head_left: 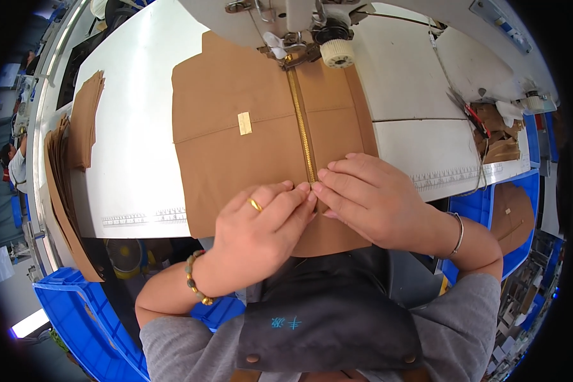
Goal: Sewing a zipper onto a leather panel using an industrial sewing machine.
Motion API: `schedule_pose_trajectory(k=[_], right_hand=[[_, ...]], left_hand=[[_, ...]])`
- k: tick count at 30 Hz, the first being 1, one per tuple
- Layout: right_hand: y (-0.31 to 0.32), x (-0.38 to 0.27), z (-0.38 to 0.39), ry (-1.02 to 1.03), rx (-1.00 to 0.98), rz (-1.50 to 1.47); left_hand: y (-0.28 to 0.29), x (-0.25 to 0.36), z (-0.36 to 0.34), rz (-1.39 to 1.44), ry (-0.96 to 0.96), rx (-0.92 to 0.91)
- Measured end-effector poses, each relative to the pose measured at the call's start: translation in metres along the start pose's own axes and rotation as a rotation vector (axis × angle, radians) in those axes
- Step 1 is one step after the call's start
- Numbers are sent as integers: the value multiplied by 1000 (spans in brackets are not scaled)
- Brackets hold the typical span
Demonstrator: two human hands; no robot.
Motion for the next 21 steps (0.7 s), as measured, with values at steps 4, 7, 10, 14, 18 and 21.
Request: schedule_pose_trajectory(k=[4, 7, 10, 14, 18, 21], right_hand=[[2, -1, -3, 22, -53, 10], [3, -2, -5, 44, -31, 0], [3, -1, -4, 43, -59, -20], [5, -2, -3, 37, -51, 8], [5, 2, -6, 23, -62, 35], [5, 10, -11, 9, -55, 38]], left_hand=[[4, -28, -16, 84, 151, -157], [5, -43, -34, -69, 170, -47], [3, -44, -36, -67, 171, -104], [3, -43, -36, -87, 159, -115], [4, -50, -42, -106, 148, -108], [3, -59, -49, -102, 147, -81]])
Point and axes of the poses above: each hand's wrist, its own z-axis away from the middle knuckle, its own y-axis out of the back of the hand, x = y × z, the point moved 4 cm from there along -z, towards the middle knuckle, and after that the axes turned 7 degrees about -x, right-handed, at the moved point
